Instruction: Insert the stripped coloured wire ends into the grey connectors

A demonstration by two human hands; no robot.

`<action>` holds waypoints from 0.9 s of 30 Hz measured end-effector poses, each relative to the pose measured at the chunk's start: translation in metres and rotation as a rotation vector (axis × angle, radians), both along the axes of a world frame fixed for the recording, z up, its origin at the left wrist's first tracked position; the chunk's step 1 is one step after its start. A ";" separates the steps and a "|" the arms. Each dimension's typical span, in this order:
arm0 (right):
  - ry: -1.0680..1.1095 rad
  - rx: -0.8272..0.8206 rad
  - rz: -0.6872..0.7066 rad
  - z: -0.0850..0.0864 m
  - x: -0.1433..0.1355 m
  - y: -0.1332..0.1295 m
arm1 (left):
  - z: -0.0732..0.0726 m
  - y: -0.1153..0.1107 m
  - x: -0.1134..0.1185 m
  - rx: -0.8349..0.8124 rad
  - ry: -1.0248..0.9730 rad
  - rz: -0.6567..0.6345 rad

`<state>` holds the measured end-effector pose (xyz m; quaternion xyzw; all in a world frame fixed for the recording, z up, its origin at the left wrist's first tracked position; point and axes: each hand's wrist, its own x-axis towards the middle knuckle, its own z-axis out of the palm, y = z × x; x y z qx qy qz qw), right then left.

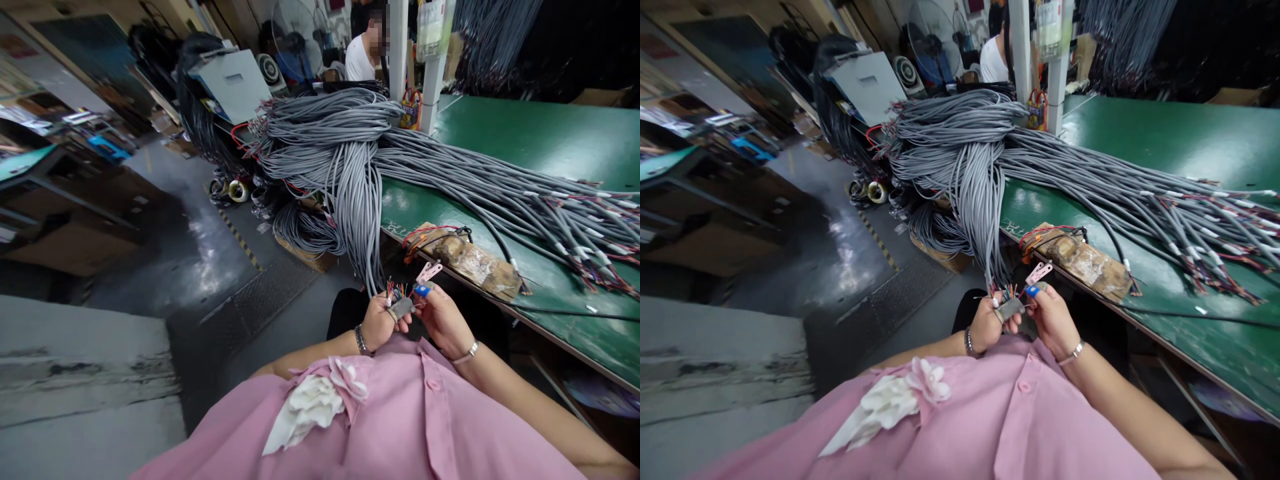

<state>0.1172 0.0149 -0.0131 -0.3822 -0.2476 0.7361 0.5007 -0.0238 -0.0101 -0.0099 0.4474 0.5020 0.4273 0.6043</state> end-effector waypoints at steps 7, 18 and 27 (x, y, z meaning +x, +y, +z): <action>0.154 -0.031 0.049 -0.003 0.019 0.023 | 0.008 0.006 0.004 0.044 -0.156 0.063; 0.124 0.058 0.032 0.000 0.016 0.034 | 0.012 0.015 0.020 0.001 -0.149 0.031; 0.175 0.015 0.065 -0.004 0.016 0.028 | 0.005 0.010 0.013 -0.020 -0.096 0.033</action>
